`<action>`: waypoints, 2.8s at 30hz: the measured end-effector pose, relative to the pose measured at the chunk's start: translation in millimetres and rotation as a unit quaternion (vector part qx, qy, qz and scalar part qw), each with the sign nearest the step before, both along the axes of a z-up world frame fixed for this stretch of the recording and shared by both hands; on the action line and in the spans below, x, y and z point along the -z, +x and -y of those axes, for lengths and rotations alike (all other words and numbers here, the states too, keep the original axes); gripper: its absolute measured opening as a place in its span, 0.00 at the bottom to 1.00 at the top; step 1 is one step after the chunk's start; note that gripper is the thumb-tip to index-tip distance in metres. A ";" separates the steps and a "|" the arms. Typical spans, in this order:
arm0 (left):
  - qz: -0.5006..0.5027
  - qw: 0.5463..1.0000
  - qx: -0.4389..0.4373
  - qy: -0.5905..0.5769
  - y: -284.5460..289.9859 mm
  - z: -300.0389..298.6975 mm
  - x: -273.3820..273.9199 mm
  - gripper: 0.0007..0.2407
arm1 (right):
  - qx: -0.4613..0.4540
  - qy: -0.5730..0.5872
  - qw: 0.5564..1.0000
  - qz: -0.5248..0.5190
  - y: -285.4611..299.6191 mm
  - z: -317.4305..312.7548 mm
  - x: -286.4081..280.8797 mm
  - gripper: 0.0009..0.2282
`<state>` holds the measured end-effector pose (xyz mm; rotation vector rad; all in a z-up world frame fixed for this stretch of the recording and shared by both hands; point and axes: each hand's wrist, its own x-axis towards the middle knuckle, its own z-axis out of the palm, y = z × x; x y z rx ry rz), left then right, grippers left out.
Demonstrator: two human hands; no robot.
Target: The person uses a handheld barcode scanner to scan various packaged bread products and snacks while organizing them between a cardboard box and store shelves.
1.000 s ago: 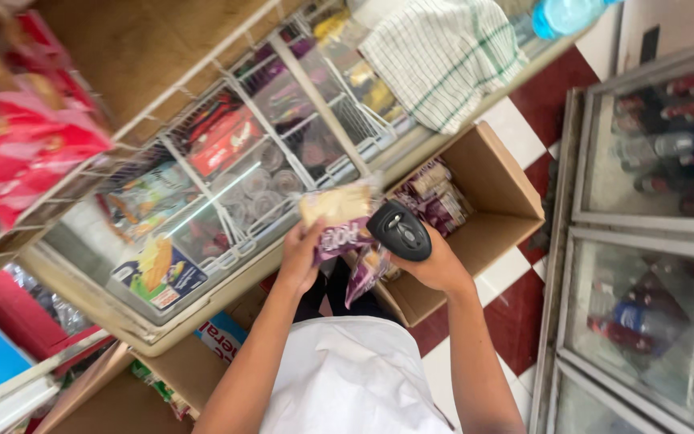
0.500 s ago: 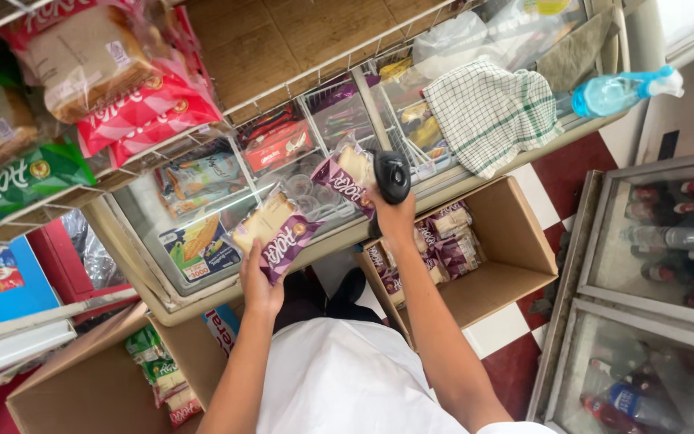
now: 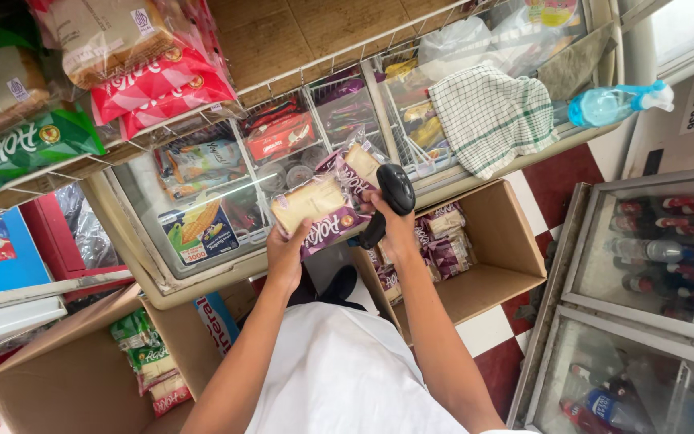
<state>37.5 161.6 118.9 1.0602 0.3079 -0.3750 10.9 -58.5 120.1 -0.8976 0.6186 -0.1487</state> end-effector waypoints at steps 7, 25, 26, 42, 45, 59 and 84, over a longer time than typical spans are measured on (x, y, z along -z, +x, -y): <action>0.003 0.999 -0.010 0.037 1.4 17.7 -23.1 0.16 | 0.087 -0.121 0.988 0.047 -25.9 -33.1 -28.8 0.11; 0.442 0.846 0.044 0.295 -17.3 10.2 -55.3 0.13 | 0.063 0.071 0.995 -0.015 -33.0 -17.7 -32.5 0.13; 0.442 0.847 0.046 0.293 -18.8 8.9 -64.8 0.13 | 0.064 0.070 0.995 -0.016 -33.5 -16.0 -34.5 0.13; 0.383 0.817 0.360 0.237 -1.8 -1.3 -128.1 0.32 | 0.079 0.142 0.985 0.060 -44.7 -0.1 -45.9 0.17; 0.332 0.831 0.402 0.196 10.2 0.0 -129.1 0.27 | 0.017 0.130 0.989 0.064 -45.3 5.0 -48.5 0.17; 0.247 0.959 0.116 0.073 3.9 13.0 -112.7 0.25 | -0.037 -0.060 0.997 0.044 -53.2 -19.7 -71.3 0.21; 0.157 0.987 0.013 -0.007 -6.1 16.3 -80.6 0.22 | -0.048 -0.005 0.997 0.066 -72.9 -80.1 -110.3 0.12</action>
